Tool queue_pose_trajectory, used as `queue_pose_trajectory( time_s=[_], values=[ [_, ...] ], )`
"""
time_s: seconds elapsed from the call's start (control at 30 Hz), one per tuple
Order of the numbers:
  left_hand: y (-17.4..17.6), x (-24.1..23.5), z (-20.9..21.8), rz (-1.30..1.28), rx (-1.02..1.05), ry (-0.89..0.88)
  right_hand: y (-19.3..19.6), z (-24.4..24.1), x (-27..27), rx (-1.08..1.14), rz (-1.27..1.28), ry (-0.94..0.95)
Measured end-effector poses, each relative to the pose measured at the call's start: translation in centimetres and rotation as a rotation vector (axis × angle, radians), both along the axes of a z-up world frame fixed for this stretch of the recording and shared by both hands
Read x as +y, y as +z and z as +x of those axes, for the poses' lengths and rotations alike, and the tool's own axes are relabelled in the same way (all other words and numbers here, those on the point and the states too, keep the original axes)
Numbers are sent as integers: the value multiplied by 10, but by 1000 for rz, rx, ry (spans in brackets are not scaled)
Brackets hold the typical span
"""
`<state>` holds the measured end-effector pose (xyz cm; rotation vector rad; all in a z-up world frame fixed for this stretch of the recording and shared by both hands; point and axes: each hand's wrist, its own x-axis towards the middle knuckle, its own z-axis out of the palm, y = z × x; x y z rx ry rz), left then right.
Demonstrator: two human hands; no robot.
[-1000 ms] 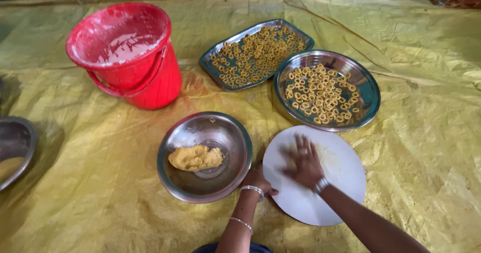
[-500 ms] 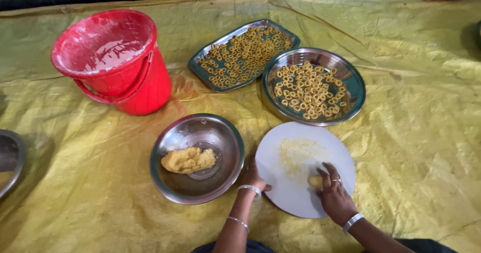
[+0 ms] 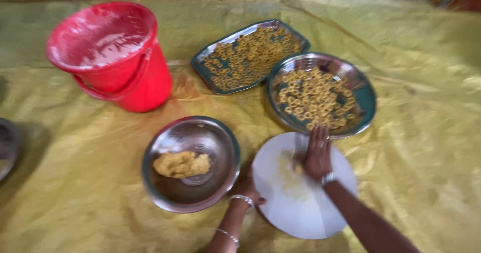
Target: The person sits on a yellow tarp and shapes dough into small rings by hand. They take a piece of dough, roll it into a thin rope on a white plate, and join the ends to form a ring, placing the finished pieces into a metal bowl.
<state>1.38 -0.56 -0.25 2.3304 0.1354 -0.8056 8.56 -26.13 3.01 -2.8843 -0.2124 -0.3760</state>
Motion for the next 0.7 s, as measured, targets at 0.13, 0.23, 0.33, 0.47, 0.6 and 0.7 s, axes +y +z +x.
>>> queue_pose_trajectory(
  time_s=[0.13, 0.23, 0.33, 0.47, 0.6, 0.7],
  values=[
    [8, 4, -5, 66, -62, -50, 5, 70, 24, -147, 43, -61],
    [6, 4, -6, -28, -6, 30, 20, 43, 33, -73, -76, 57],
    [6, -2, -8, -124, 21, 111, 38, -51, 25, 227, -366, 222],
    [17, -2, -10, -134, -6, 141, 60, -185, -12, 417, -221, 483],
    [24, 1, -13, -91, -67, 103, 55, -218, -14, 595, -387, 524],
    [20, -3, -11, -79, -32, 85, 47, -166, 3, 138, -290, 564]
  ],
)
